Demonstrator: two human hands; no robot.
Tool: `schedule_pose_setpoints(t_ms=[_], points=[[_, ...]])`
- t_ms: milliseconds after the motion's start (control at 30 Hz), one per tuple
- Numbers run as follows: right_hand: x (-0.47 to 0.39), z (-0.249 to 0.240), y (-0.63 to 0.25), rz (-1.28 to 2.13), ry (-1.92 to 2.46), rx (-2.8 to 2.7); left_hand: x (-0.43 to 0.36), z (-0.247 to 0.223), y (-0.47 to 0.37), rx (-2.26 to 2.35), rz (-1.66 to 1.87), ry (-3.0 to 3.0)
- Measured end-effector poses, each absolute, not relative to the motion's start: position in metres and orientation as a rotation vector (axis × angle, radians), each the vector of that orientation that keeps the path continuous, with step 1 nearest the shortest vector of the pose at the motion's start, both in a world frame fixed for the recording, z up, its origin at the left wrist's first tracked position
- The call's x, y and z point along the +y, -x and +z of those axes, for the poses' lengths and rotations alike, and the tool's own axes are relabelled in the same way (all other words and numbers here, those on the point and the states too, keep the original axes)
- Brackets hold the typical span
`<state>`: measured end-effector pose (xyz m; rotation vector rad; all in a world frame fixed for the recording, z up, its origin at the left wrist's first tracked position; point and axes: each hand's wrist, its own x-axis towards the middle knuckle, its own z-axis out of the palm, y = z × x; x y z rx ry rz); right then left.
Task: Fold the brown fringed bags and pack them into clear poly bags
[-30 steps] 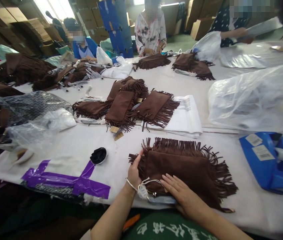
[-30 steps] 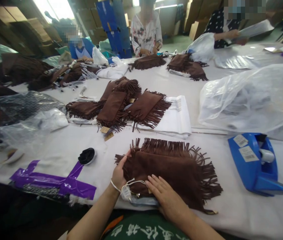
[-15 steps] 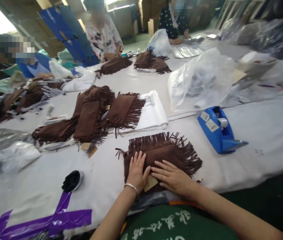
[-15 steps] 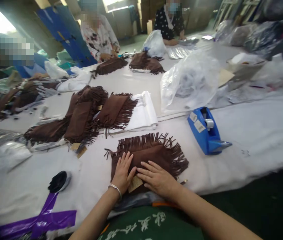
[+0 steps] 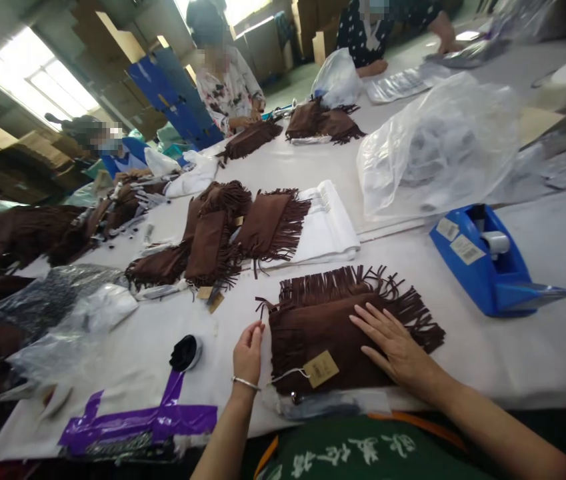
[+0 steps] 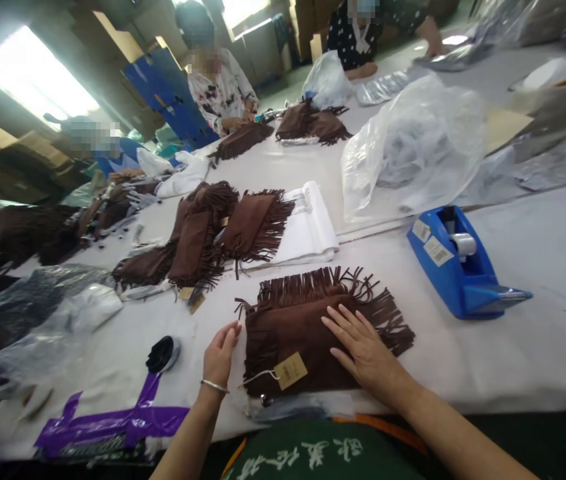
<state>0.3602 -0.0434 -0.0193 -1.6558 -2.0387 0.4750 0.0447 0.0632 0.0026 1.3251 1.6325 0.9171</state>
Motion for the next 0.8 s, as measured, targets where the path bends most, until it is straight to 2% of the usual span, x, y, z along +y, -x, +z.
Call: schedule_pose_setpoints(t_ms=[267,433,633,800], points=[[-0.045,-0.019,-0.358,0.447,1.694,-2.026,0.099,-0.007,-0.101,1.543,0.900,-1.538],[-0.047,-0.018,-0.358,0.453,1.673,-2.008,0.095,-0.001,-0.130,1.448,0.853,-1.765],[-0.043,-0.020,-0.359,0.479,1.654,-2.010,0.052,0.014,-0.158,1.008,0.613,-2.142],[-0.055,0.000,-0.372,0.748,1.610,-1.773,0.023,0.025,-0.170,0.654,0.312,-2.398]])
